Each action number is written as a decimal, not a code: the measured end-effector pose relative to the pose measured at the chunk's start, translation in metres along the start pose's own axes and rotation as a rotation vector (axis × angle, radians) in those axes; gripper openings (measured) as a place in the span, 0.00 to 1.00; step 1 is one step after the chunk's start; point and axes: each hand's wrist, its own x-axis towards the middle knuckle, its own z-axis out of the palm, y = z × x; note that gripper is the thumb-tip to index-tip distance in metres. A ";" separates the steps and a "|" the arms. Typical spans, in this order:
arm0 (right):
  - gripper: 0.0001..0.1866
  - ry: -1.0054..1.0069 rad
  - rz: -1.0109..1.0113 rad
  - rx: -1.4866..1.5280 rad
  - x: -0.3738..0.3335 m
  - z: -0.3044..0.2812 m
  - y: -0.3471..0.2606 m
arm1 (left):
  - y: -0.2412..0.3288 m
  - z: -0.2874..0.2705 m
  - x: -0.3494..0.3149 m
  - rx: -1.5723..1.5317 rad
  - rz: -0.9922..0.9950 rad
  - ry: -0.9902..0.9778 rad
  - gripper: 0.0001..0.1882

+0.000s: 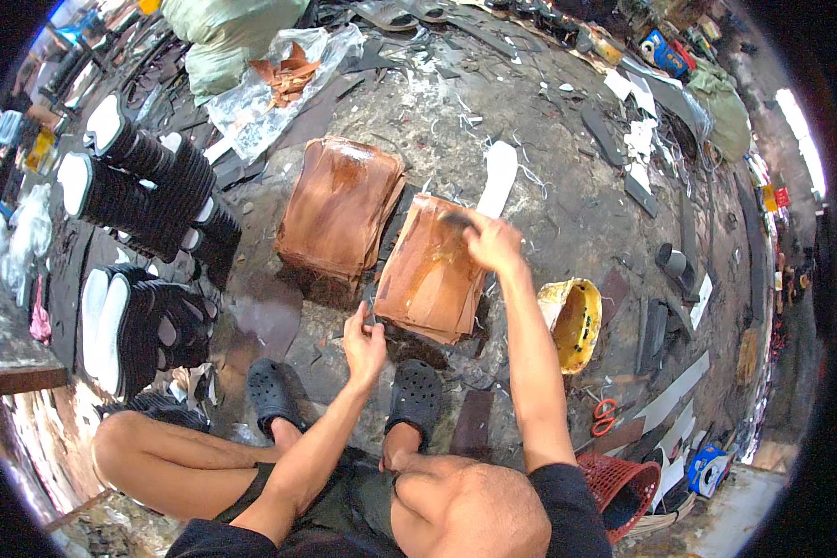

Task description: The person sits on the floor and repeatedly applies a yellowish adhesive to rectangular brown leather pieces using a brush. They dip the brush into a yellow container and spread the substance across the surface of the leather, occasionally flipping the pieces to coat different sides.

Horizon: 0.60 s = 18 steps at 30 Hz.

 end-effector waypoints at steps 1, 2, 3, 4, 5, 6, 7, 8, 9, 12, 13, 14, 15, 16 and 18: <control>0.18 -0.054 -0.073 0.032 -0.011 0.003 -0.020 | -0.003 -0.005 0.010 -0.034 -0.041 -0.064 0.27; 0.16 -0.123 -0.136 0.068 -0.033 0.012 -0.037 | -0.013 -0.013 0.012 -0.060 -0.097 -0.136 0.28; 0.15 -0.104 -0.234 0.102 -0.054 0.024 -0.045 | -0.016 -0.017 0.018 -0.097 -0.138 -0.208 0.28; 0.14 -0.075 -0.328 0.123 -0.072 0.032 -0.049 | -0.010 -0.016 0.023 -0.063 -0.120 -0.224 0.28; 0.15 -0.054 -0.343 0.106 -0.094 0.032 -0.058 | -0.008 -0.019 0.018 -0.021 -0.119 -0.246 0.28; 0.16 -0.028 -0.361 0.084 -0.113 0.029 -0.067 | -0.005 -0.021 0.015 0.018 -0.112 -0.266 0.28; 0.17 0.028 -0.415 0.039 -0.127 0.032 -0.068 | -0.003 -0.021 0.014 0.009 -0.116 -0.264 0.27; 0.17 0.084 -0.477 -0.002 -0.139 0.036 -0.070 | -0.008 -0.023 0.015 0.051 -0.053 -0.252 0.26; 0.18 0.140 -0.537 -0.043 -0.150 0.041 -0.071 | -0.014 -0.025 0.018 0.093 0.010 -0.240 0.26; 0.20 0.069 -0.527 -0.111 -0.174 0.044 -0.067 | -0.012 -0.023 0.017 0.124 0.098 -0.235 0.25; 0.18 -0.071 -0.444 -0.012 -0.179 0.042 -0.065 | -0.014 -0.027 0.018 0.160 0.152 -0.211 0.25; 0.16 0.027 -0.320 0.222 -0.176 0.028 -0.068 | -0.008 -0.027 0.020 0.194 0.209 -0.188 0.25; 0.14 0.126 -0.193 0.454 -0.177 0.009 -0.067 | -0.003 -0.030 0.014 0.288 0.342 -0.102 0.26; 0.12 0.218 -0.068 0.685 -0.176 -0.013 -0.066 | 0.016 -0.030 0.012 0.356 0.534 -0.159 0.27; 0.11 0.490 0.111 0.895 -0.175 -0.054 -0.038 | 0.050 -0.020 0.008 0.495 0.906 -0.285 0.29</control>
